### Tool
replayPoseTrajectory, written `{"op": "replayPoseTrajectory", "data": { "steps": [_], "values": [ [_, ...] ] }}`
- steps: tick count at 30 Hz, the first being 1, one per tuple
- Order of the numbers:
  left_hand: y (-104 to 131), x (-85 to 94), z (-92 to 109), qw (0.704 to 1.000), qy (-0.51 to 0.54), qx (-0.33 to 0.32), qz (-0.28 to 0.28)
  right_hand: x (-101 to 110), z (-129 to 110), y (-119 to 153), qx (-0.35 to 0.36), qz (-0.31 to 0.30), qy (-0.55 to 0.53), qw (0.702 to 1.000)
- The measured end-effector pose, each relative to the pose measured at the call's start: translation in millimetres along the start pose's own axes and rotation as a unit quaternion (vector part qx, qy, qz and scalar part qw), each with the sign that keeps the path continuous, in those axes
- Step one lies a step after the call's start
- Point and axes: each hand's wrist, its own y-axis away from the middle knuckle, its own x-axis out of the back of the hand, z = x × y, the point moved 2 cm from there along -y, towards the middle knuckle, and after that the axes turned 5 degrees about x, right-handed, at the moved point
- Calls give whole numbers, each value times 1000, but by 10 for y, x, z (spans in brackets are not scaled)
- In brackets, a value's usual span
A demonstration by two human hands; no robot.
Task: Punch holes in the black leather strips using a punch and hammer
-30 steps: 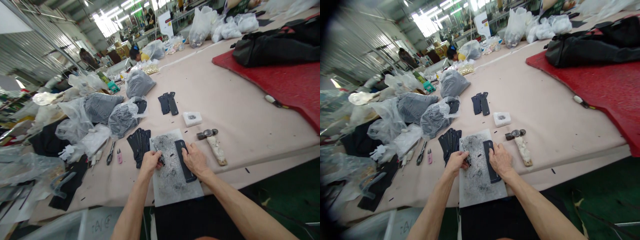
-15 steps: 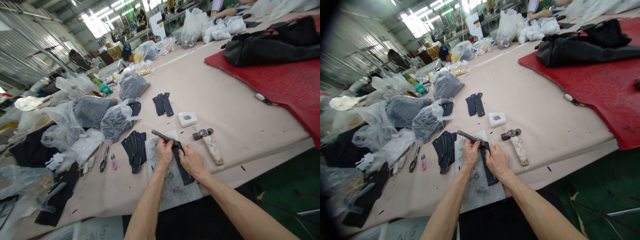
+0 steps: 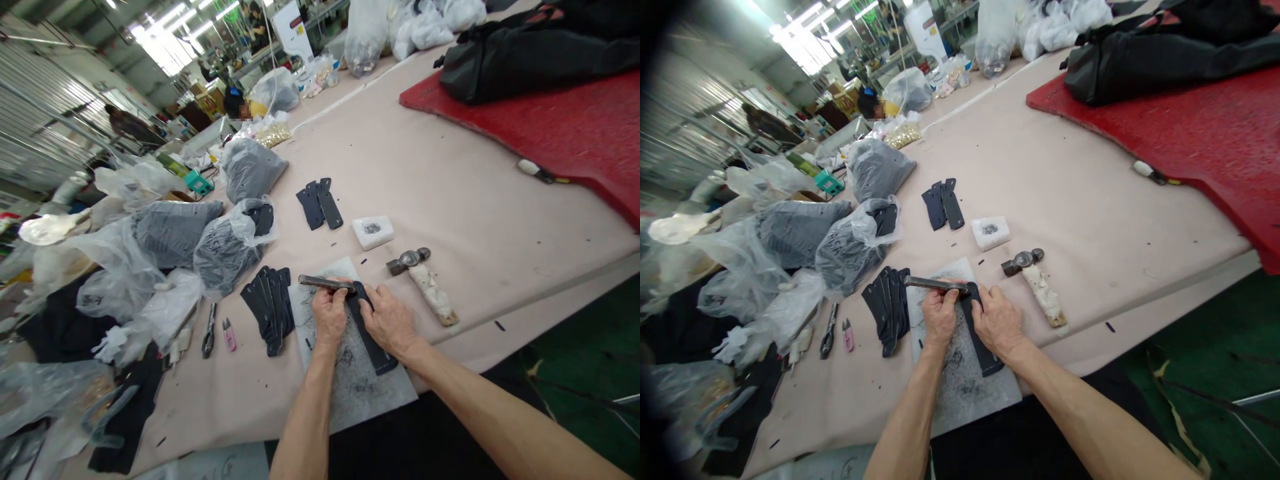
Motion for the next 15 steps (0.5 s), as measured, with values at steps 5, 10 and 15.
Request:
{"op": "replayPoseTrajectory", "data": {
  "steps": [5, 10, 15],
  "values": [
    [6, -2, 26, 999, -28, -20, -12, 17, -5, -7, -7, -12, -6, 1000],
    [25, -3, 4, 998, -50, -41, -16, 29, 0, -12, -10, -16, -17, 1000],
    [43, -8, -4, 993, -98, -64, -10, 37, 6, -13, -7, -14, -28, 999]
  ]
}}
